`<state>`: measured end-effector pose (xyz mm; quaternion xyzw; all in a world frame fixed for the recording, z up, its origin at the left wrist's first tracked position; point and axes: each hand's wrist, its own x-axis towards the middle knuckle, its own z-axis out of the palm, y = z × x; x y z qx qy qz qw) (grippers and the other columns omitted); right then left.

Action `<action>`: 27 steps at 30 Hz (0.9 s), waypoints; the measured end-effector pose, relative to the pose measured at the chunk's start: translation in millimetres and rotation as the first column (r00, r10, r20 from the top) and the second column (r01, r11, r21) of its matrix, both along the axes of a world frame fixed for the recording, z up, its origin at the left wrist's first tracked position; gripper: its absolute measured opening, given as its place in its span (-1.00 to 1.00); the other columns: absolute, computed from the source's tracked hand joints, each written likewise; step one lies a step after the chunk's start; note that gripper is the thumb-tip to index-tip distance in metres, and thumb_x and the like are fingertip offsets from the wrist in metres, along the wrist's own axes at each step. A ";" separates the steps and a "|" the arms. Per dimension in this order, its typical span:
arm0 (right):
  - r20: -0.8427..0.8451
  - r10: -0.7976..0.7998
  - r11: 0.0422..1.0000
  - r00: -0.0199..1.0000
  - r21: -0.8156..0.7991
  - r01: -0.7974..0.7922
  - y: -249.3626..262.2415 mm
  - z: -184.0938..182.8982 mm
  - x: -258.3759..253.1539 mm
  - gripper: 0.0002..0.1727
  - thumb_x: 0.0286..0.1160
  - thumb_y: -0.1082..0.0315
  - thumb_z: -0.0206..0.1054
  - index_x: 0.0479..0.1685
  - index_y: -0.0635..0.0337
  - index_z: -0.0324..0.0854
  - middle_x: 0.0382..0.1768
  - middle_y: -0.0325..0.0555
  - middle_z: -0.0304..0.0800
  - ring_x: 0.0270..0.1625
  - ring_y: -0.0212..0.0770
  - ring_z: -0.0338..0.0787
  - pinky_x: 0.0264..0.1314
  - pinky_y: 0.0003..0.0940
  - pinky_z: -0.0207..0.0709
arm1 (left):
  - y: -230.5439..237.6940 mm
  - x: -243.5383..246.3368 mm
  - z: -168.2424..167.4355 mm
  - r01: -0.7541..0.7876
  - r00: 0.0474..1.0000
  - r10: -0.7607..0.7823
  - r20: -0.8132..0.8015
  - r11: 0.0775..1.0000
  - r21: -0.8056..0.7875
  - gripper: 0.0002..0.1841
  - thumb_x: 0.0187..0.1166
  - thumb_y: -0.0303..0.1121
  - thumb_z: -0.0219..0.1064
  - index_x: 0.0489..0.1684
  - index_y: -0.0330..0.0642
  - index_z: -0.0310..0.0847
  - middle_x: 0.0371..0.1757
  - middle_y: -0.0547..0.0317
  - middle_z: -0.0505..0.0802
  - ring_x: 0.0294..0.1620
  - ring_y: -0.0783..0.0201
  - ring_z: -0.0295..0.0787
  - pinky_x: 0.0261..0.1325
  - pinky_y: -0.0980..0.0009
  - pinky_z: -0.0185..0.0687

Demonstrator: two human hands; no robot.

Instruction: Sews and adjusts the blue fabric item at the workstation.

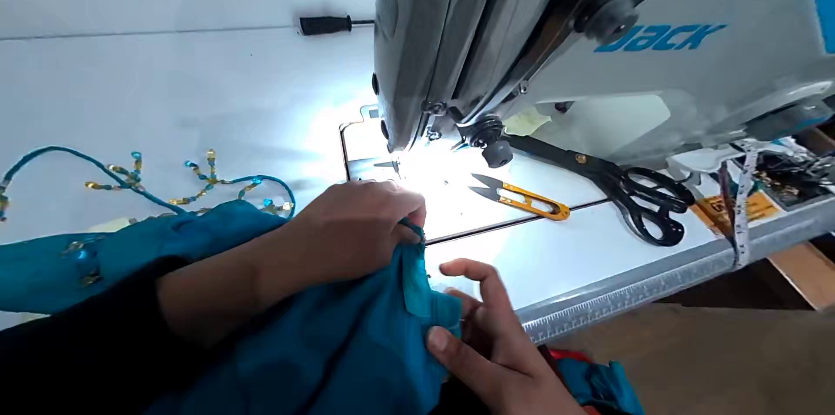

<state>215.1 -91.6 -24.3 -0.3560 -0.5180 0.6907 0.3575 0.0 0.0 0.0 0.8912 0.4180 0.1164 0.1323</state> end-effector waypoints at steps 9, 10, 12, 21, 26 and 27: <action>0.509 -0.396 0.470 0.764 0.827 -0.307 24.2 -11.8 15.4 -0.73 0.56 0.39 0.22 0.14 0.20 0.67 -0.27 -0.08 0.70 -0.38 -0.31 0.68 -0.40 -0.57 0.58 | 4.6 18.7 2.7 -0.202 0.979 0.198 -0.049 0.974 -0.098 -0.81 0.61 -0.17 0.41 -0.06 -0.06 0.73 -0.31 0.16 0.79 -0.27 0.11 0.80 -0.27 0.04 0.66; 0.529 -0.447 0.420 0.721 0.836 -0.354 24.3 -12.4 12.7 -0.73 0.51 0.40 0.24 0.11 0.18 0.72 -0.31 -0.08 0.67 -0.45 -0.28 0.67 -0.51 -0.53 0.56 | 4.0 19.4 2.8 -0.216 0.975 0.213 -0.061 0.975 -0.051 -0.75 0.59 -0.17 0.42 0.04 -0.09 0.67 -0.32 0.15 0.76 -0.28 0.08 0.78 -0.28 0.04 0.65; 0.568 -0.488 0.392 0.663 0.821 -0.416 22.9 -12.4 8.3 -0.70 0.43 0.42 0.28 0.10 0.17 0.76 -0.32 -0.06 0.65 -0.50 -0.25 0.66 -0.61 -0.50 0.52 | 3.7 19.1 -0.7 -0.212 0.974 0.218 -0.058 0.973 0.096 -0.69 0.51 -0.13 0.45 0.03 -0.12 0.63 -0.30 0.12 0.75 -0.23 0.02 0.78 -0.22 0.02 0.65; 0.558 -0.424 0.337 0.713 0.828 -0.447 37.6 -13.8 15.8 -0.77 0.61 0.39 0.09 -0.08 0.09 0.70 0.22 -0.08 0.83 -0.02 -0.17 0.79 -0.16 -0.40 0.60 | -0.7 1.7 -2.8 0.152 0.987 -0.128 -0.094 0.938 0.311 -0.71 0.61 -0.39 0.13 -0.27 -0.13 0.86 -0.13 0.10 0.83 -0.03 0.08 0.80 -0.04 0.24 0.75; 0.598 -0.376 0.317 0.708 0.801 -0.508 61.8 -9.3 28.7 -0.78 0.59 0.39 0.15 -0.12 0.06 0.74 0.07 -0.22 0.86 -0.05 -0.26 0.77 -0.10 -0.42 0.60 | -11.4 -6.9 -0.2 0.139 0.980 -0.105 -0.167 0.968 0.207 -0.53 0.76 -0.14 -0.04 0.19 -0.07 0.85 0.18 0.16 0.88 0.24 0.19 0.82 0.23 0.34 0.71; 0.602 -0.383 0.293 0.701 0.799 -0.526 67.3 -8.2 30.6 -0.78 0.59 0.38 0.14 -0.14 0.05 0.75 0.05 -0.24 0.85 -0.07 -0.26 0.73 -0.11 -0.42 0.55 | -12.7 -7.9 1.3 0.115 0.982 -0.084 -0.171 0.977 0.180 -0.49 0.79 -0.07 -0.10 0.27 -0.01 0.82 0.24 0.19 0.88 0.31 0.20 0.79 0.29 0.34 0.68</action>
